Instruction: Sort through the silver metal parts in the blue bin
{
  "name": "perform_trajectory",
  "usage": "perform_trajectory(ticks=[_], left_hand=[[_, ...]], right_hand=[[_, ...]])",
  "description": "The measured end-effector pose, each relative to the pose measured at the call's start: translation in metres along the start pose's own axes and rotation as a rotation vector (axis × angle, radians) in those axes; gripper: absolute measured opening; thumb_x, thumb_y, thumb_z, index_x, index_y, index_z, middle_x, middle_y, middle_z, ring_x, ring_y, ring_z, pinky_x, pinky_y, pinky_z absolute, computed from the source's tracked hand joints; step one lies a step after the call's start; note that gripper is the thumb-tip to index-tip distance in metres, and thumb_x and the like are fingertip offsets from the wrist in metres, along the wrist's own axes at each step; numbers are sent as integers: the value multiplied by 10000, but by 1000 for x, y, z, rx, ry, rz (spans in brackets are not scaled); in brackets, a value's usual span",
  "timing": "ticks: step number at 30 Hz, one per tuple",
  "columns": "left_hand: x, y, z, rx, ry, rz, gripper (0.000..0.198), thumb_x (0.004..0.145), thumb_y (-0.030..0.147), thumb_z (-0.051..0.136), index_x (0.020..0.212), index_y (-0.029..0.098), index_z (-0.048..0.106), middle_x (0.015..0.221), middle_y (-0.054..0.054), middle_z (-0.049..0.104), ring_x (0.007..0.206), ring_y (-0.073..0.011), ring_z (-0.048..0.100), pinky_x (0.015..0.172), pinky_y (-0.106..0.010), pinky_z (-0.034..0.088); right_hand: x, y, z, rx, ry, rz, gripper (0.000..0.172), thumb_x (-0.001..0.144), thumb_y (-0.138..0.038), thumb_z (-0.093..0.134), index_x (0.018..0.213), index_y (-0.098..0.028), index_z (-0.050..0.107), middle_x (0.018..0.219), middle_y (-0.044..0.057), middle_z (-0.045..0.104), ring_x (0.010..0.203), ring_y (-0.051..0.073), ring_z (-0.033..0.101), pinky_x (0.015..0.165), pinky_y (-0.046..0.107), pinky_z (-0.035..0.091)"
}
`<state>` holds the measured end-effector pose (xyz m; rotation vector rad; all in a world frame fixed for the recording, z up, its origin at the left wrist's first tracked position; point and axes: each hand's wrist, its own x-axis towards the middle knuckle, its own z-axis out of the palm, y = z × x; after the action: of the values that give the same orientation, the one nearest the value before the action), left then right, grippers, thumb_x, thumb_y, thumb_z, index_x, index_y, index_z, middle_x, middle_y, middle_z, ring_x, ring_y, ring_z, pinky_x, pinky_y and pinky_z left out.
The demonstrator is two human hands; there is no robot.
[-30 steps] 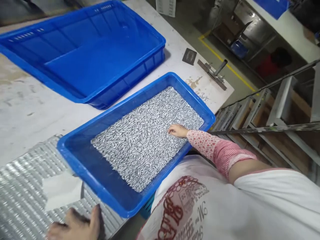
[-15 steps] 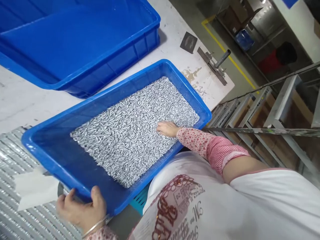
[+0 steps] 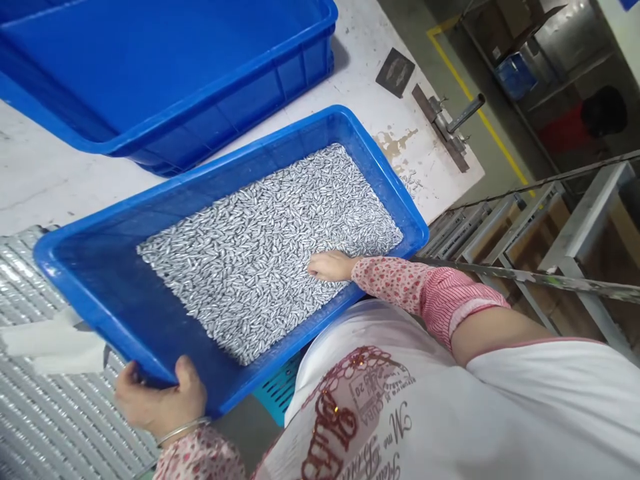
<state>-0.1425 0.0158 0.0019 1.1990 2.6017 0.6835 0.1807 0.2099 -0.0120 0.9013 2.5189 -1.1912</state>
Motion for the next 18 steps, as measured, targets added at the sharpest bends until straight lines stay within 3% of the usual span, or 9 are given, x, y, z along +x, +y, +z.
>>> perform_trajectory(ticks=[4,8,10,12,15,18], left_hand=[[0,2,0,25,-8,-35,825,691,487,593,1371,45,437,1254,-240,544,1159,-424,511,979,-586,397],[0,5,-1,35,-13,-87,810,688,482,593,1371,73,446,1227,-217,565,1140,-410,533,981,-594,400],[0,4,-2,43,-20,-87,802,701,486,585,1375,77,439,1221,-218,563,1137,-413,536,973,-609,403],[-1,4,-2,59,-19,-78,794,713,492,579,1375,76,438,1217,-222,562,1132,-422,540,960,-623,411],[0,5,-3,84,-23,-81,792,721,490,592,1376,72,439,1214,-225,566,1129,-431,545,957,-632,416],[1,12,-5,90,-32,-113,800,722,498,587,1381,67,440,1228,-234,566,1142,-446,540,961,-629,412]], right_hand=[[3,-5,6,-331,-68,-40,220,979,-196,407,990,-167,625,1038,97,619,881,186,584,648,271,395],[6,-3,8,-275,-59,-73,205,947,-114,417,934,-146,619,1007,99,626,862,177,586,667,275,405],[7,2,7,-44,-3,-31,89,888,-127,531,880,-148,617,967,77,632,852,165,581,697,266,412],[6,7,5,346,84,55,19,822,-152,617,830,-154,599,868,33,630,795,139,572,696,248,420],[-1,18,-7,1045,180,195,112,794,-216,640,805,-165,541,746,-8,612,670,108,561,635,229,440],[-11,31,-26,1506,298,258,188,745,-210,679,848,-168,528,761,0,640,639,100,582,607,220,455]])
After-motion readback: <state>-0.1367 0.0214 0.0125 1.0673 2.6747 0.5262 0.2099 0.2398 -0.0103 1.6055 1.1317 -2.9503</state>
